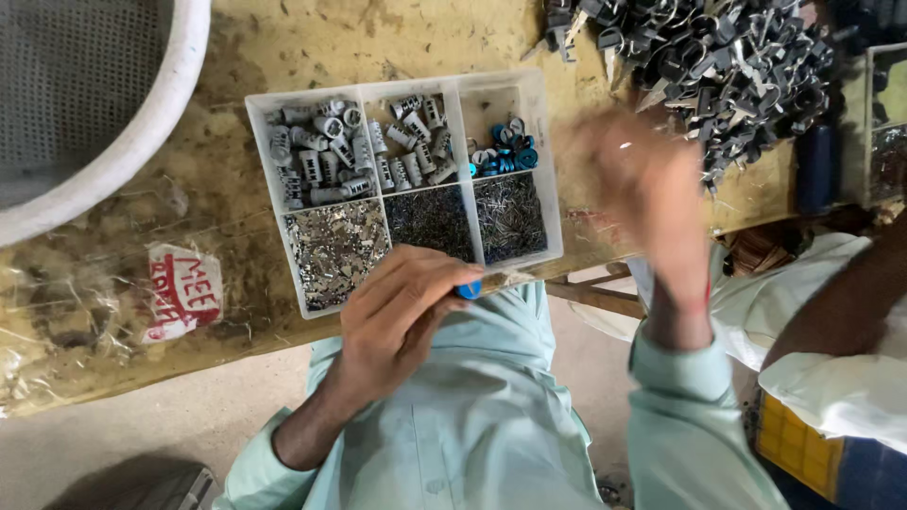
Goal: The person assembles lock cylinders by hand, picking small metal components from a compartmentalized tray and inserting them into cylindrical housings. They repeatedly insert pins and springs, then place the assembled units on the table. The process is repeated for multiple units throughout the clip.
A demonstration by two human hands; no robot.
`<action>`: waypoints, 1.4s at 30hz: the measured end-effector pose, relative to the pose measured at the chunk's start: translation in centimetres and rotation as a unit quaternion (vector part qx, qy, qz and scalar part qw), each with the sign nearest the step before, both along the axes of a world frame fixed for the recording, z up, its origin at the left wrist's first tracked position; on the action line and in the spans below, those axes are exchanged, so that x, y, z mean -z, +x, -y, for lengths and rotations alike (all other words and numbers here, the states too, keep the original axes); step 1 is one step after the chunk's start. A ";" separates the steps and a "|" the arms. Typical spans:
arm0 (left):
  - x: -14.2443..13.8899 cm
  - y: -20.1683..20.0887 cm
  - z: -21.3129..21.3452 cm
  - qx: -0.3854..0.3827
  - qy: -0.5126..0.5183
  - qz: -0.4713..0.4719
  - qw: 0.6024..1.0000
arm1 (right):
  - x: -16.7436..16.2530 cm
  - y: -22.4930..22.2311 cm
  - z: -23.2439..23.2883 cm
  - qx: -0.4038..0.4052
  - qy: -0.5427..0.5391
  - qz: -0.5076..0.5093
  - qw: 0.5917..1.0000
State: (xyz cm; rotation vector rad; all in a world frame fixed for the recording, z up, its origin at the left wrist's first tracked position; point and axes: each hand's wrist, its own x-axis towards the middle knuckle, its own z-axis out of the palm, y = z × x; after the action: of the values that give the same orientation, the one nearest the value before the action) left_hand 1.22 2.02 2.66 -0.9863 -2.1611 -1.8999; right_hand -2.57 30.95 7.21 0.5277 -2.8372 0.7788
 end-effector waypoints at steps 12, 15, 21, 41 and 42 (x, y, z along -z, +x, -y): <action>0.8 -0.8 0.5 0.069 -0.022 0.157 0.985 | 4.4 -5.2 -7.7 0.018 0.233 -0.105 0.967; 0.7 -0.9 0.5 0.069 -0.046 0.151 0.985 | 5.1 -5.4 -6.9 0.042 0.241 -0.112 0.963; 0.6 -0.9 0.4 0.040 -0.036 0.122 0.991 | 4.4 -5.5 -5.9 0.006 0.177 -0.053 0.983; -0.7 -0.9 -1.3 0.015 -0.086 0.058 0.995 | 2.4 7.6 5.2 0.013 -0.193 0.118 0.974; -0.8 -0.8 -1.2 0.015 -0.102 0.052 0.993 | 2.3 8.0 5.6 0.014 -0.172 0.074 0.982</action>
State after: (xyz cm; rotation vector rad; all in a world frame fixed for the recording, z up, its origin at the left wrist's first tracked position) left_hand 0.44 3.21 3.43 -0.9775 -2.4522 -1.8090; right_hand 5.47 25.35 4.94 0.3912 -2.7375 1.3186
